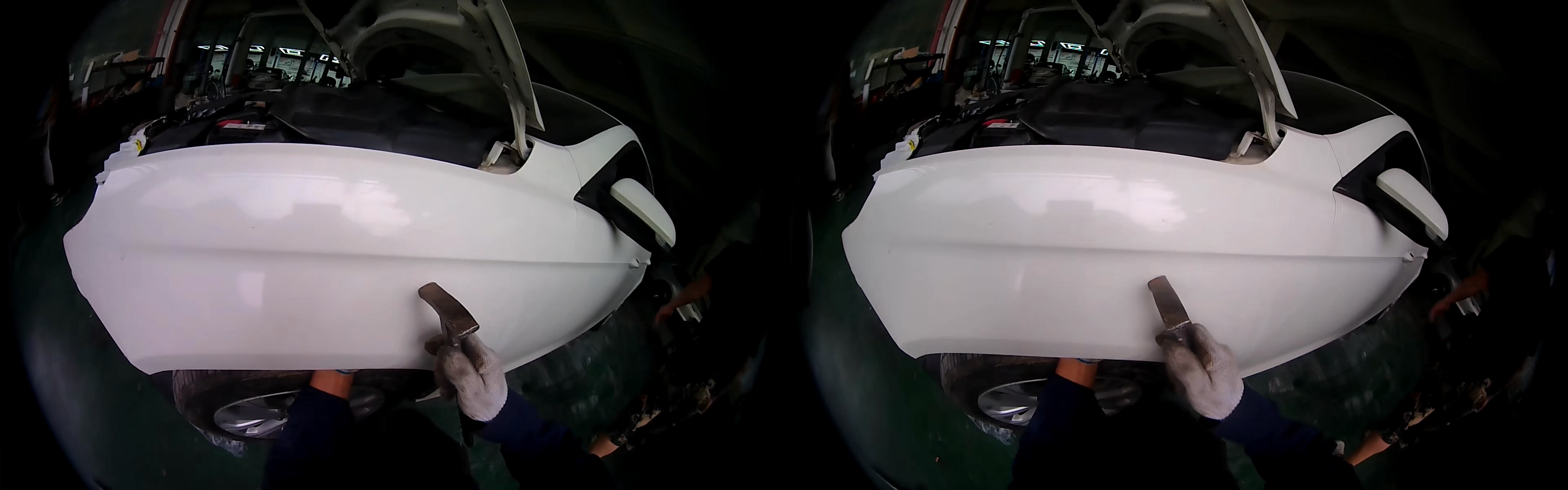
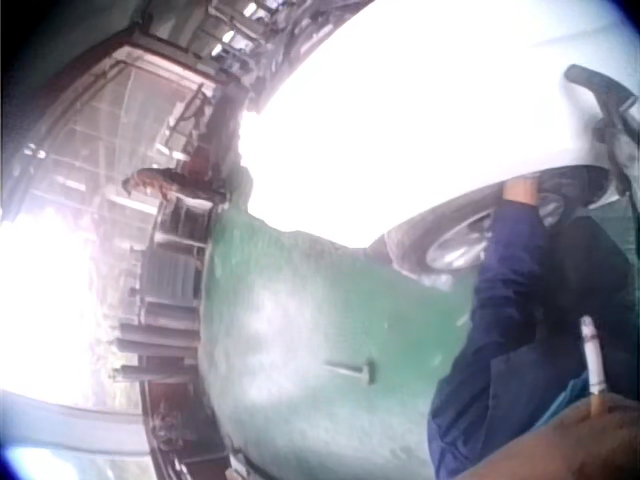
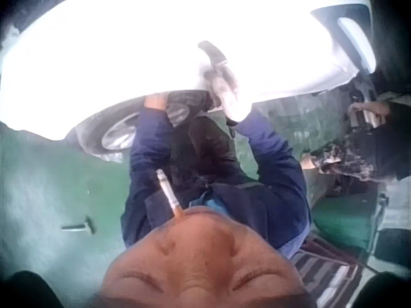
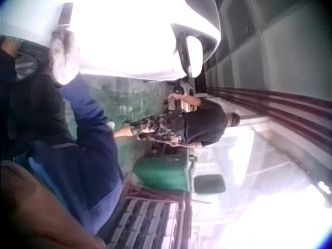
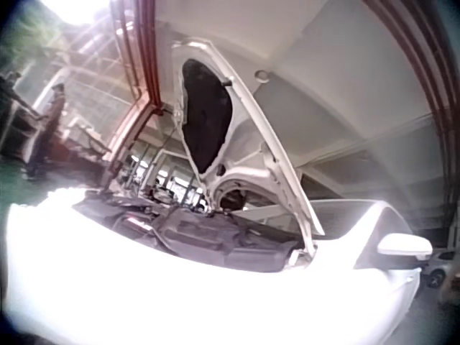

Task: The person uses a hammer and a metal bar to repair a dent on the front bumper of a white car. They repeatedly strike the bumper and use the bar to push and adjust the panel from the inside and outside.

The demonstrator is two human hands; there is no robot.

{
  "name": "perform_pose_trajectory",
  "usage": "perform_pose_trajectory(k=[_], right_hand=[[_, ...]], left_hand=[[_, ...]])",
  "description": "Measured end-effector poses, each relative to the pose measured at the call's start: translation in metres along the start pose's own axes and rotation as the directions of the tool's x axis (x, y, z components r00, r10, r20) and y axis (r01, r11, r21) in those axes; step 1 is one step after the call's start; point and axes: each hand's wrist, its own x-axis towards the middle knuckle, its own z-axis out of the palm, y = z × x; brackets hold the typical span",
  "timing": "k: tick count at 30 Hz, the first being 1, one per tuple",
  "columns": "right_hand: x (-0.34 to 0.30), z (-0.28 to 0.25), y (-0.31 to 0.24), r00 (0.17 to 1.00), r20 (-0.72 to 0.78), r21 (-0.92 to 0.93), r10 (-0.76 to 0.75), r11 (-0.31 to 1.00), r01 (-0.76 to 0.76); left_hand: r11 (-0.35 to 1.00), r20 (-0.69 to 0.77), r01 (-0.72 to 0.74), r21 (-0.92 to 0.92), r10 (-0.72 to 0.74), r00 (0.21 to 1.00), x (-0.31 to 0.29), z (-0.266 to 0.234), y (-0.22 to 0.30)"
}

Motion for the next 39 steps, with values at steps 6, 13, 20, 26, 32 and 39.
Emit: perform_pose_trajectory(k=[6,13,20,26,32,39], right_hand=[[-0.010,-0.012,0.003,0.999,-0.028,0.162,-0.033,0.986,0.037],[-0.022,-0.023,0.010,0.999,0.000,0.154,-0.033,0.988,0.032],[-0.021,-0.018,0.025,0.992,0.121,0.161,-0.034,0.987,0.014],[-0.013,-0.004,0.025,0.976,0.173,0.150,-0.135,0.983,0.110],[0.001,-0.003,0.023,0.976,0.192,0.127,-0.103,0.989,0.080],[0.015,0.007,0.035,0.967,0.180,0.201,-0.181,0.969,0.144]], left_hand=[[1.000,0.011,-0.015,-0.006,0.015,1.000,0.001,-0.002,-0.002],[1.000,0.033,-0.025,-0.018,0.025,0.999,0.003,-0.004,-0.006],[0.999,0.055,-0.008,-0.046,0.010,0.998,0.000,-0.010,-0.005],[0.990,0.095,0.049,-0.131,-0.036,0.995,-0.004,-0.015,-0.002],[0.930,0.277,0.174,-0.322,-0.083,0.957,0.000,-0.026,-0.010],[0.978,0.049,-0.016,0.207,0.006,0.999,0.003,-0.050,-0.011]])
